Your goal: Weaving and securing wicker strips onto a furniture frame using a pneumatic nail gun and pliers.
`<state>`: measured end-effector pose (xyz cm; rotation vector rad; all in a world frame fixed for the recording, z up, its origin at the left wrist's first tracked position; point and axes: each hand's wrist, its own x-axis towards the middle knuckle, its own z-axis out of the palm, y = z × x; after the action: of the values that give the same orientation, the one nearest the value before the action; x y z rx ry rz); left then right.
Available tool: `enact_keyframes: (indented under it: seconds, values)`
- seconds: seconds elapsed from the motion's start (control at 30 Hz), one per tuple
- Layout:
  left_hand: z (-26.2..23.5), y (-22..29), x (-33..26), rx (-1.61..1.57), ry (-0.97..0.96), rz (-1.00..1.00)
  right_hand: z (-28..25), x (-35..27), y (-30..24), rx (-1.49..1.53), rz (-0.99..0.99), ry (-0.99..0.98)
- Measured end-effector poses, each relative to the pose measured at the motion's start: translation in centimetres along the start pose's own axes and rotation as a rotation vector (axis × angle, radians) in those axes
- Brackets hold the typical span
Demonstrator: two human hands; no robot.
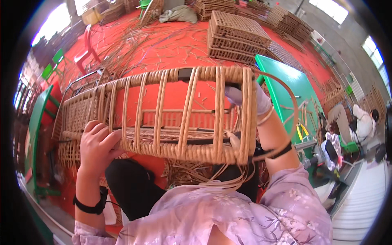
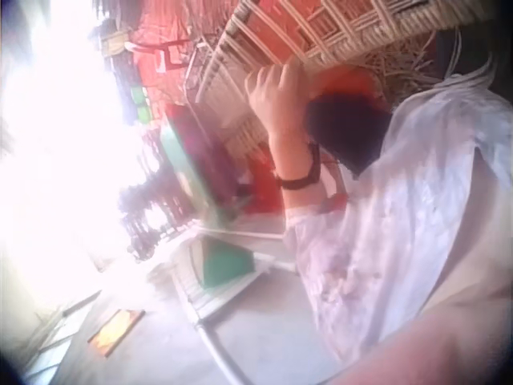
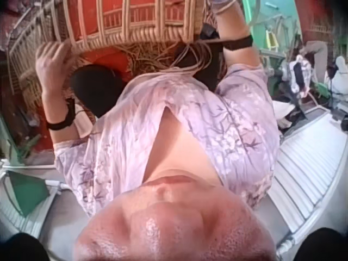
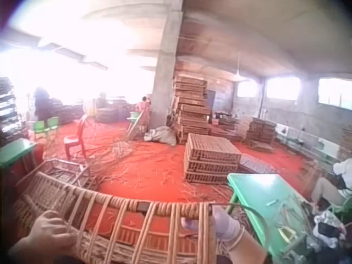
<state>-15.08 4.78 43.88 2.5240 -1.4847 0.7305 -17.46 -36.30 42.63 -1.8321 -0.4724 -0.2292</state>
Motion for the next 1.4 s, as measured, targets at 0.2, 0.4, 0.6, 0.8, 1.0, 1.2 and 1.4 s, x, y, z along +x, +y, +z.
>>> enact_keyframes:
  seconds: [0.2, 0.4, 0.6, 0.8, 1.0, 1.2, 1.4]
  values:
    - [3.6, 0.7, 3.9, -0.062, -0.118, -0.062, -2.1, 2.6, 9.2, -0.114, 0.394, -0.168]
    - [9.6, 0.4, 8.8, -0.189, -0.037, -0.063, -9.3, -7.7, 27.6, -0.233, 0.35, -0.026]
    - [10.3, -2.0, 7.8, -0.163, -0.033, -0.175, -4.2, -10.7, 12.9, 0.331, 0.703, 0.376]
    - [10.5, 0.0, 8.0, -0.087, -0.051, -0.275, -0.6, -10.5, 8.7, 0.488, 0.598, 0.545]
    - [9.6, 2.0, 7.2, -0.12, 0.034, -0.329, 1.3, -8.6, 8.2, 0.761, 0.528, 0.686]
    - [9.2, 4.4, 7.6, 0.01, 0.104, -0.274, 3.4, -8.3, 7.4, 0.855, 0.422, 0.765]
    - [10.8, 7.8, 12.3, -0.187, 0.013, -0.156, 3.4, -8.0, 8.0, 0.854, 0.44, 0.791]
